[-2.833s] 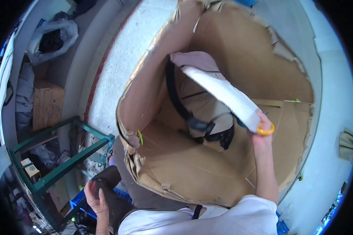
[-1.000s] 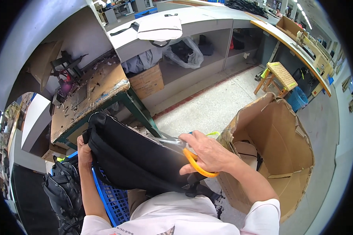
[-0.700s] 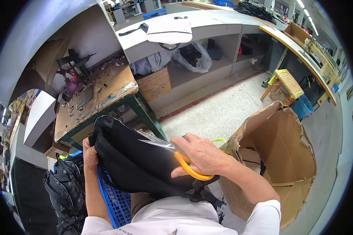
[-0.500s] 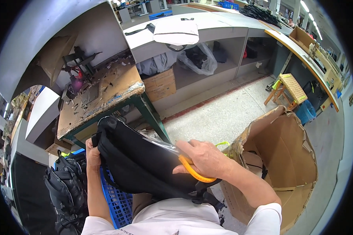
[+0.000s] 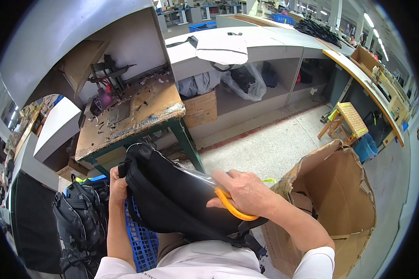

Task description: Trim excess fabric and thread from manufactured backpack panels using scissors.

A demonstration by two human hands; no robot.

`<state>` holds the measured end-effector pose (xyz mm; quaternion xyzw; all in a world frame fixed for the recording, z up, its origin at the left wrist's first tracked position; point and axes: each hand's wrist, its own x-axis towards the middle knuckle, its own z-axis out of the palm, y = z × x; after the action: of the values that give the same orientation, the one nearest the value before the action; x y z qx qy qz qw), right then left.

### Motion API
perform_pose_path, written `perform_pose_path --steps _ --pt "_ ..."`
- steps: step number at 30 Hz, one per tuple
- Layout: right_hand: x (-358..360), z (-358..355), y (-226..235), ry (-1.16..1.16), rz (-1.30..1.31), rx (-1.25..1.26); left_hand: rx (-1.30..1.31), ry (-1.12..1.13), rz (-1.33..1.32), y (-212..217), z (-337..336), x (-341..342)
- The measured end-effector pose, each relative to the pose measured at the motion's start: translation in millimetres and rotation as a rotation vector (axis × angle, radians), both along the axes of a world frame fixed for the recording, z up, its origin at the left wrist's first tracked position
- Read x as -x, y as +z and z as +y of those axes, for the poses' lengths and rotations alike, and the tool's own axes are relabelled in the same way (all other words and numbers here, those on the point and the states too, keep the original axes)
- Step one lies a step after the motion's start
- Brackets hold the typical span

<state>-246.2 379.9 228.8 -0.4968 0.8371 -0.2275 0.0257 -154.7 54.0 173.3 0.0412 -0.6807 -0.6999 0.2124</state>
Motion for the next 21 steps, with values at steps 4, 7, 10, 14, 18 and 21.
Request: perform_pose_path --steps 4,7,10,14,18,21 --pt "-2.0 -0.1 -1.5 0.033 0.038 0.075 0.010 -0.052 0.019 3.6 0.8 -1.8" --pt "-3.9 0.0 -2.7 0.030 0.046 0.120 -0.007 -0.043 0.017 6.7 4.9 -2.6" --pt "-5.2 0.3 -4.9 0.027 0.006 0.165 -0.014 -0.057 0.019 9.1 7.2 -3.5" --pt "-6.6 -2.0 2.0 0.029 0.113 0.183 -0.020 -0.059 0.052 11.4 11.3 -3.8" --pt "-7.3 1.1 -3.0 -0.011 0.021 0.118 0.007 -0.093 0.041 12.6 13.4 -3.3" --pt "-4.7 4.1 0.8 -0.017 -0.061 0.145 0.020 -0.099 0.011 20.4 22.5 -1.1"
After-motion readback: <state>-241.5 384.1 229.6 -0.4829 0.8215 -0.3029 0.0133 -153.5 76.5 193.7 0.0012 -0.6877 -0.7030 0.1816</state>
